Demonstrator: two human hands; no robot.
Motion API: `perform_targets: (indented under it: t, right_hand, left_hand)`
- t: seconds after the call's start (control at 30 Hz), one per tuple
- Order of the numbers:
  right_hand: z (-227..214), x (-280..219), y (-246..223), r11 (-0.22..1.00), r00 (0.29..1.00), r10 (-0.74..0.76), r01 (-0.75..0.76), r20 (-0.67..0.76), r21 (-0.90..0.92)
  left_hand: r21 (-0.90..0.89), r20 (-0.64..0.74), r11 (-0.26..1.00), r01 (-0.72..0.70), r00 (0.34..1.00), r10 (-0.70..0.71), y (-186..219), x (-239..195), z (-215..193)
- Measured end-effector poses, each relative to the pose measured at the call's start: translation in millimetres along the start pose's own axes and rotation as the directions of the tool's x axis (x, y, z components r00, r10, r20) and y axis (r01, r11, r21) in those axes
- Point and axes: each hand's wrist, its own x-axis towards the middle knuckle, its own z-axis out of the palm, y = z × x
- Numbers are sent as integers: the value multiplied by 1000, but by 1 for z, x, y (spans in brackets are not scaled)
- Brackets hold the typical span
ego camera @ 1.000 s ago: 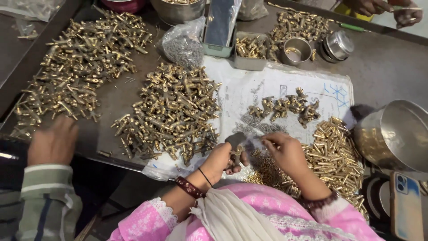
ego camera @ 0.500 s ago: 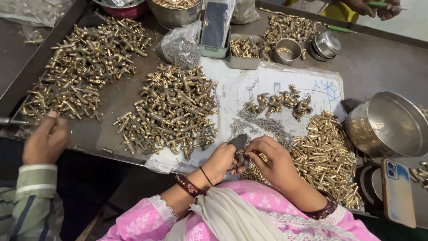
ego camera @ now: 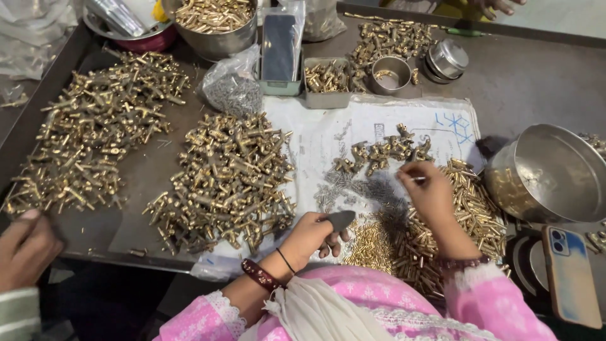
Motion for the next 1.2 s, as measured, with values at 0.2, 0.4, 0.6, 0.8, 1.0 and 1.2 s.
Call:
perform_targets:
  t: [0.2,0.4,0.6,0.8,1.0,1.2]
  right_hand:
    - [-2,46,49,818,966,-194,63,-172,-571]
    - [-5,55,42,766,991,-97,12,-97,-643]
    - [-7,8,-38,967,981,-24,-27,193,253]
    - [-11,14,7,956,977,212,-208,4,207]
    - [5,-2,51,980,981,194,-194,14,-36]
    - [16,27,18,871,963,-269,246,5,-425]
  left_hand:
    - [-61,-12,998,19,1000,-20,21,13,-11]
    - [82,-29,995,-63,997,65,13,32,-15]
    - [174,-228,985,0,973,40,28,31,-4]
    - [141,-22,987,-79,996,83,11,27,-6]
    - [173,-175,982,78,983,-47,39,5,7]
    - [208,-45,973,100,995,-93,9,17,11]
